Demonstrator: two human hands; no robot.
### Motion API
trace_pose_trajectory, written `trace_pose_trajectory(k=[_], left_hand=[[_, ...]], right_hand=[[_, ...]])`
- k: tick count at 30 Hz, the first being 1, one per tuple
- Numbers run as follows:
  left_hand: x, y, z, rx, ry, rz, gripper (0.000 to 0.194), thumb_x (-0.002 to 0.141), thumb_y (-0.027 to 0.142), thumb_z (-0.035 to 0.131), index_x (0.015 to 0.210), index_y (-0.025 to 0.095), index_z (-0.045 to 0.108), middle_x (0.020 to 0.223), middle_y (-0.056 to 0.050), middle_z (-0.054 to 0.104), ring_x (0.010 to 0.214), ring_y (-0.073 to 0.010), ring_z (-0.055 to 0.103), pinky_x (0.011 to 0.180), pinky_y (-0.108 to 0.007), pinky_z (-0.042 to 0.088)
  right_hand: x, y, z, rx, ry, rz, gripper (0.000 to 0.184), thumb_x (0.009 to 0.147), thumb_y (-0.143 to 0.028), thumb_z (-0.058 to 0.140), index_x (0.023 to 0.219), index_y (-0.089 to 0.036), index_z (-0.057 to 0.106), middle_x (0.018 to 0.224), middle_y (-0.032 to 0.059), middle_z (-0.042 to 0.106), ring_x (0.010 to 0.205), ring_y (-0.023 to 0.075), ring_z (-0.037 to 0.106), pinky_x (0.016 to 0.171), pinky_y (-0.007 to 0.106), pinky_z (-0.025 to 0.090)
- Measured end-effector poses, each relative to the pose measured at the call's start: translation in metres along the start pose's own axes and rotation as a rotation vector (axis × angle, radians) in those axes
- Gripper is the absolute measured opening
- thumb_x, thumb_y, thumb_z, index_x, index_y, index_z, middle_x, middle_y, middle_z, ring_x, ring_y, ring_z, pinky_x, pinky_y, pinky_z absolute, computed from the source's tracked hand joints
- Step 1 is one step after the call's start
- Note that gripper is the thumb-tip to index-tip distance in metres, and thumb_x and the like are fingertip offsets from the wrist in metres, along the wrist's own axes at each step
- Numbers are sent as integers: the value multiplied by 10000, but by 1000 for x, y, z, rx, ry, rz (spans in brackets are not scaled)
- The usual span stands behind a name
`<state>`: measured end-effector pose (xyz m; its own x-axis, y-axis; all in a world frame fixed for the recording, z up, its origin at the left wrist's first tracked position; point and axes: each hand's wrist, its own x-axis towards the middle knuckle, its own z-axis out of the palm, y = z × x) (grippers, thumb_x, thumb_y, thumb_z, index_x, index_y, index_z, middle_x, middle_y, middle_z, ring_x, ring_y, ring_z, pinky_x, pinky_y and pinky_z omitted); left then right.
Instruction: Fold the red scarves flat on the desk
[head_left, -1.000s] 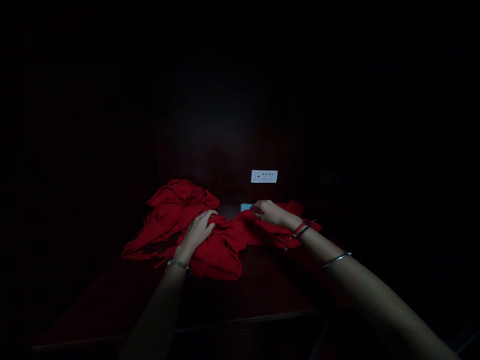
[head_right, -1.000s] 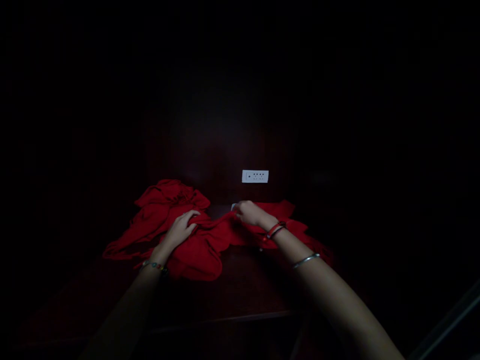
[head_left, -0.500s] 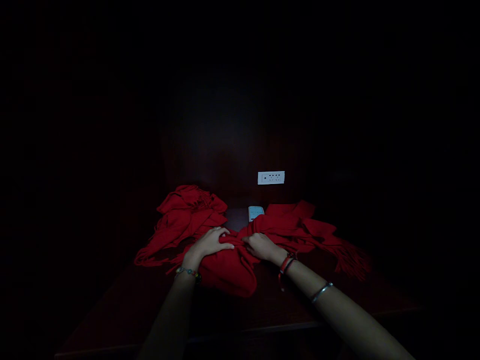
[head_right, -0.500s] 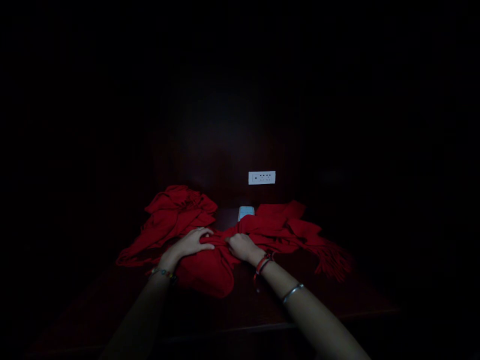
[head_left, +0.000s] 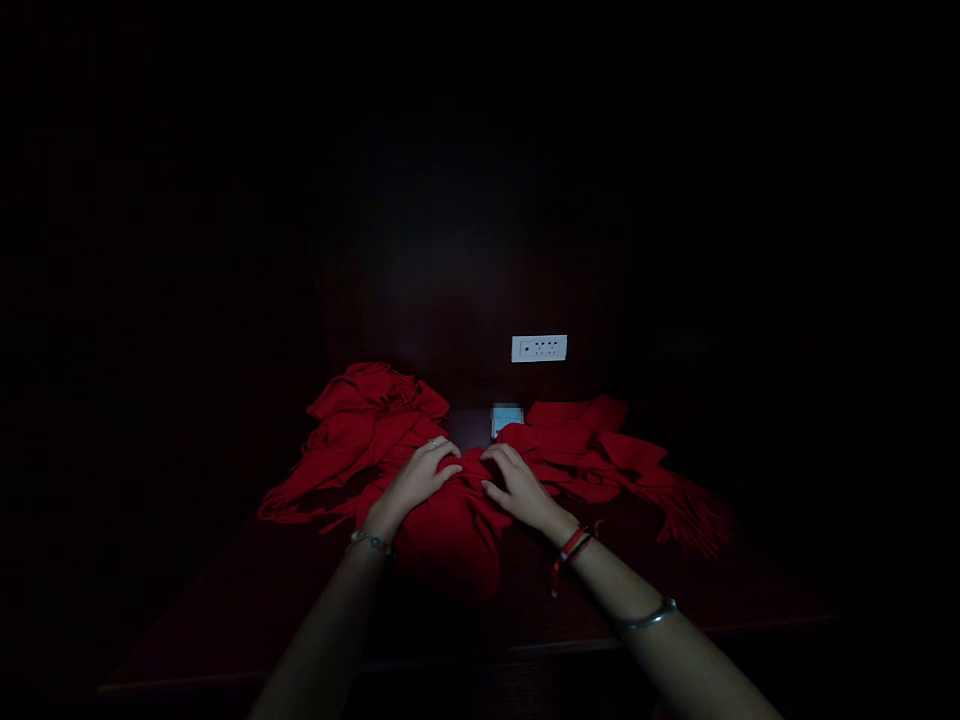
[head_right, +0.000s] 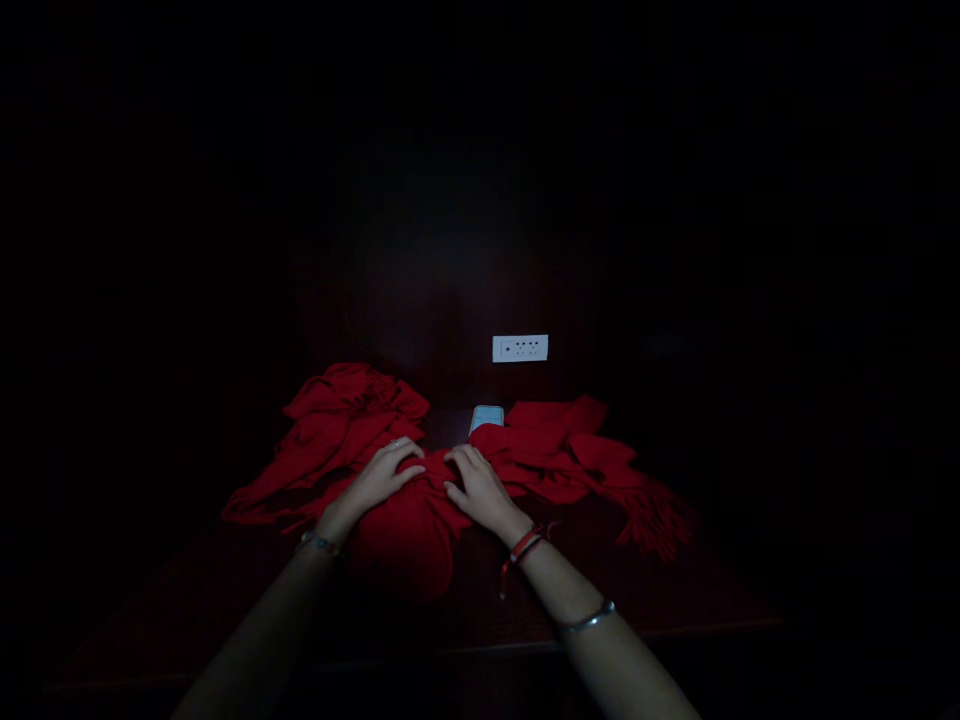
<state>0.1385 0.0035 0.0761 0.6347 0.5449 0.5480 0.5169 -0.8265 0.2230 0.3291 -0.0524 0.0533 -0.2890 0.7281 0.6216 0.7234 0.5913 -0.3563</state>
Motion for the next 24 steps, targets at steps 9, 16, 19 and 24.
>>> trace_pose_trajectory(k=[9, 16, 19, 24], left_hand=[[-1, 10, 5, 148, 105, -25, 186, 860, 298, 391, 871, 184, 537, 876, -33, 544, 817, -146, 519, 763, -245, 406], [1, 15, -6, 202, 44, -341, 310, 874, 383, 304, 878, 197, 551, 806, -44, 600, 759, -177, 567, 685, -260, 405], [-1, 11, -13, 125, -88, -388, 369, 859, 446, 295, 840, 205, 573, 753, -36, 609, 730, -181, 577, 664, -262, 407], [-3, 15, -13, 27, -14, -209, 446, 745, 467, 514, 1114, 222, 460, 978, -42, 568, 873, -185, 542, 753, -279, 419]], right_hand=[[0, 12, 6, 192, 4, 71, 193, 803, -229, 447, 923, -168, 585, 820, 46, 632, 714, 145, 570, 682, 264, 432], [3, 10, 0, 49, 259, 20, 159, 810, -199, 406, 809, -169, 563, 786, 61, 598, 778, 174, 534, 736, 295, 405], [2, 13, -2, 87, 250, 40, 149, 807, -195, 407, 815, -166, 553, 791, 57, 592, 766, 165, 535, 724, 276, 407], [2, 21, -2, 144, 353, 158, 122, 799, -203, 412, 846, -169, 519, 783, 38, 570, 735, 152, 531, 697, 258, 408]])
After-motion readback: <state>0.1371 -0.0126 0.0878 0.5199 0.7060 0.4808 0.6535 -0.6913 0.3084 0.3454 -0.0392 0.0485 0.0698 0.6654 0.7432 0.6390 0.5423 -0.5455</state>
